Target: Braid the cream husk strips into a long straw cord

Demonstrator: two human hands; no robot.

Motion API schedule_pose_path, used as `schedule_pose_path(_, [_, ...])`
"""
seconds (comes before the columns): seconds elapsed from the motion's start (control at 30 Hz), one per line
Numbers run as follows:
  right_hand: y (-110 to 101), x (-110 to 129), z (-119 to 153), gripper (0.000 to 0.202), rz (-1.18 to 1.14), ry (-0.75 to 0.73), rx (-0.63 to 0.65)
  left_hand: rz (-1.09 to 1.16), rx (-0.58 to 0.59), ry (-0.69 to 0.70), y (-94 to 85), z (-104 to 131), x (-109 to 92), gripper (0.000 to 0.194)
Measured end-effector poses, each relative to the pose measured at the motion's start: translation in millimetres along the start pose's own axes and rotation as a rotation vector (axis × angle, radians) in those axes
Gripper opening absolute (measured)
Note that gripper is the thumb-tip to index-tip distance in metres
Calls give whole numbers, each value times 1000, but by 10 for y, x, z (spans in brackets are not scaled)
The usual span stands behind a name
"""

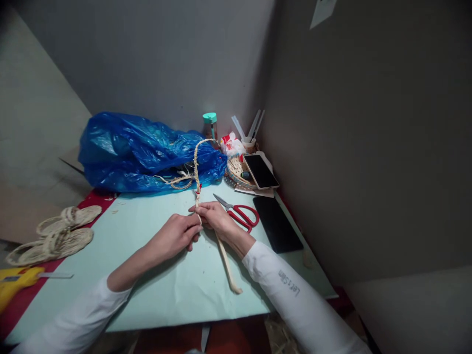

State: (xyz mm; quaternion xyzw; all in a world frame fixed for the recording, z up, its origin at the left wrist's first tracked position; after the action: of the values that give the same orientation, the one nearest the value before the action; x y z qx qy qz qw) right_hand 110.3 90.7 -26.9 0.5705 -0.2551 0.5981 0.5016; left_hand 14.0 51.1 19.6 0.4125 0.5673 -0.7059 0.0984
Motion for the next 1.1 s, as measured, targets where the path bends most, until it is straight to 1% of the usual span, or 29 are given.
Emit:
schedule_pose_path(0.03, [9,13,10,25,-1,-8,4,41,-15,-22,-39,-15,42,29])
schedule_pose_path(0.07, [19,28,21,22,-1,-19,7,80,-71,-56,-105,-35,98,33])
schedule_pose_path(0.13, [38,53,43,19,-6,-35,5,154,-262,-117,-266,-77,226,38])
schedule_pose_path(0.17, [50,58,53,20,-13,-35,9,215,-350,-128,-326,-98,286,36])
schedule_pose_path(0.2, [67,59,60,21,-22,-33,21,311,-391,-126,-349,-126,339,31])
schedule_pose_path(0.23, [84,56,66,21,-30,-32,38,444,-377,-119,-329,-162,384,25])
schedule_pose_path(0.27, [102,52,70,21,-38,-34,56,584,-334,-119,-284,-197,420,21])
schedule_pose_path(0.3, [118,46,71,21,-40,-40,75,706,-292,-129,-233,-224,448,20])
schedule_pose_path(0.37, [139,32,70,23,-34,-62,88,849,-267,-177,-151,-245,491,24])
schedule_pose_path(0.47, [143,6,62,25,-7,-101,46,911,-284,-240,-86,-246,519,27])
schedule_pose_path(0.5, [143,-6,58,23,2,-106,28,935,-260,-249,-63,-252,516,26])
schedule_pose_path(0.57, [143,-26,50,19,23,-106,7,991,-171,-256,-8,-279,502,21])
schedule_pose_path(0.63, [138,-30,45,13,70,-94,10,1007,-97,-258,35,-308,498,17])
schedule_pose_path(0.7, [123,1,55,7,147,-82,39,980,-82,-262,50,-327,515,15])
schedule_pose_path(0.73, [117,28,68,6,190,-76,71,968,-89,-268,50,-330,530,15])
schedule_pose_path(0.83, [97,144,141,17,350,-86,206,984,-77,-301,59,-315,577,17])
schedule_pose_path(0.87, [73,186,167,20,445,-102,217,995,-75,-309,58,-305,595,18])
schedule_pose_path(0.9, [39,229,189,21,568,-129,198,1002,-77,-316,52,-294,613,19])
schedule_pose_path(1.0, [-60,347,231,20,937,-238,75,1001,-125,-329,16,-262,668,20])
schedule_pose_path(1.03, [-75,372,237,21,1016,-275,54,997,-143,-338,5,-253,682,20])
schedule_pose_path(1.1, [-91,401,236,23,1090,-328,33,988,-169,-362,-9,-239,699,21])
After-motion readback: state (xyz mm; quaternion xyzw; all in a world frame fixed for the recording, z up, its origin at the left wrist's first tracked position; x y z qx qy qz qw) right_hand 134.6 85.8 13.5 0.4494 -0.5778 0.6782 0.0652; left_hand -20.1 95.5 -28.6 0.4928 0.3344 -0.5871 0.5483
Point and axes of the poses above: each hand's wrist, its own z-axis away from the middle knuckle, its own y-axis out of the palm, x = y × z, the point moved 5 cm from there along -z, towards the middle knuckle, and after that the axes turned 2 degrees about y, right-handed, at the moved point
